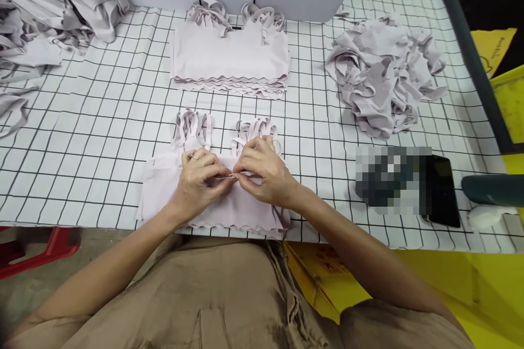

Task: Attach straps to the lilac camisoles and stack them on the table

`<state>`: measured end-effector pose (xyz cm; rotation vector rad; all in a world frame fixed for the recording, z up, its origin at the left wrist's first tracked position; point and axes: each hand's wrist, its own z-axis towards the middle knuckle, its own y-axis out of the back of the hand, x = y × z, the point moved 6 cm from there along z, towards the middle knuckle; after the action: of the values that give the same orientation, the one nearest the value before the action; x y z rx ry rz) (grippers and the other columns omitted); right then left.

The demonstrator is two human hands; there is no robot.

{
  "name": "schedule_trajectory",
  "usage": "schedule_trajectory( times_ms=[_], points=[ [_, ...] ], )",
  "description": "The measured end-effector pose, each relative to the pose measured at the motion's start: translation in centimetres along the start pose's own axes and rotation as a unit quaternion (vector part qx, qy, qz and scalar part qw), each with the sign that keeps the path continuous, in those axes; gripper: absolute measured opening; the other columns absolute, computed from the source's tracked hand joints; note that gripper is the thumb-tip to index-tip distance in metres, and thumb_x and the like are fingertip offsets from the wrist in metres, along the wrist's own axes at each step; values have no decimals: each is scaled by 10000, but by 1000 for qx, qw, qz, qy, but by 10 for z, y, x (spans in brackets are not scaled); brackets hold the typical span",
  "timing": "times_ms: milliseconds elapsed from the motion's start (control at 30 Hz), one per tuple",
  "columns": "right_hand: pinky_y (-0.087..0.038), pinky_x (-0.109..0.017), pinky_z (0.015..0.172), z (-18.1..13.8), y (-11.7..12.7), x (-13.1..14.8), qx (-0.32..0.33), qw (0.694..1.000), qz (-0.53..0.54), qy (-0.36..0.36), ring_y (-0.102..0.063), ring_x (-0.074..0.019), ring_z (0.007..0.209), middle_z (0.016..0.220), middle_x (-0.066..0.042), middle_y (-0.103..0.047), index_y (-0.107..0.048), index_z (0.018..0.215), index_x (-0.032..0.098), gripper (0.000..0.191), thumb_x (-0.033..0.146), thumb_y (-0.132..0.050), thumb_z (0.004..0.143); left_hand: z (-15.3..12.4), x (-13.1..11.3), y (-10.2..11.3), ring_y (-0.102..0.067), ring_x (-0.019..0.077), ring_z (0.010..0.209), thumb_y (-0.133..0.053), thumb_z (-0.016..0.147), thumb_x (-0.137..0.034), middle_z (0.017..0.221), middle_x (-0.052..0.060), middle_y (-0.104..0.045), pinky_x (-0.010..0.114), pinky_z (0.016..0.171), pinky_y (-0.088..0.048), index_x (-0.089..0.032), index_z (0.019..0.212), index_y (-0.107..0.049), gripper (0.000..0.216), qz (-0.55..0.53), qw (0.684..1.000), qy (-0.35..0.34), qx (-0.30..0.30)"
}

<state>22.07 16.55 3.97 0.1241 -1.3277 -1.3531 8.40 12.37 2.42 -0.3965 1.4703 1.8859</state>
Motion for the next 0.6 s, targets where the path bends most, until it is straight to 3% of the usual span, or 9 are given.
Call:
schedule_trajectory(
  times_ms=[167, 433, 600],
  points=[
    [-323, -560, 1041, 5, 4, 8, 54, 995, -79, 36, -527, -209, 894, 722, -11, -615, -606, 753, 203, 209, 117, -521, 923, -1, 2, 0, -546, 184, 801, -715, 901, -307, 702, -9, -634, 396, 880, -310, -199, 739, -710, 195, -7, 1000, -9, -2],
    [-344, -563, 1000, 15, 1, 18, 178, 969, -143, 99, -461, -189, 880, 713, -27, -546, -553, 686, 156, 306, 73, -429, 953, 0, 2, 1, -539, 174, 783, -691, 923, -299, 684, -4, -630, 390, 868, -309, -190, 751, -731, 207, -15, 1000, -27, -3],
    [-313, -582, 1022, 30, 8, 3, 265, 960, -74, 52, -465, -157, 789, 698, -6, -533, -635, 725, 153, 288, 161, -484, 971, -1, 4, -1, -544, 181, 804, -718, 904, -303, 704, -5, -639, 392, 866, -300, -196, 780, -735, 165, -15, 1000, -21, 6]
  ],
)
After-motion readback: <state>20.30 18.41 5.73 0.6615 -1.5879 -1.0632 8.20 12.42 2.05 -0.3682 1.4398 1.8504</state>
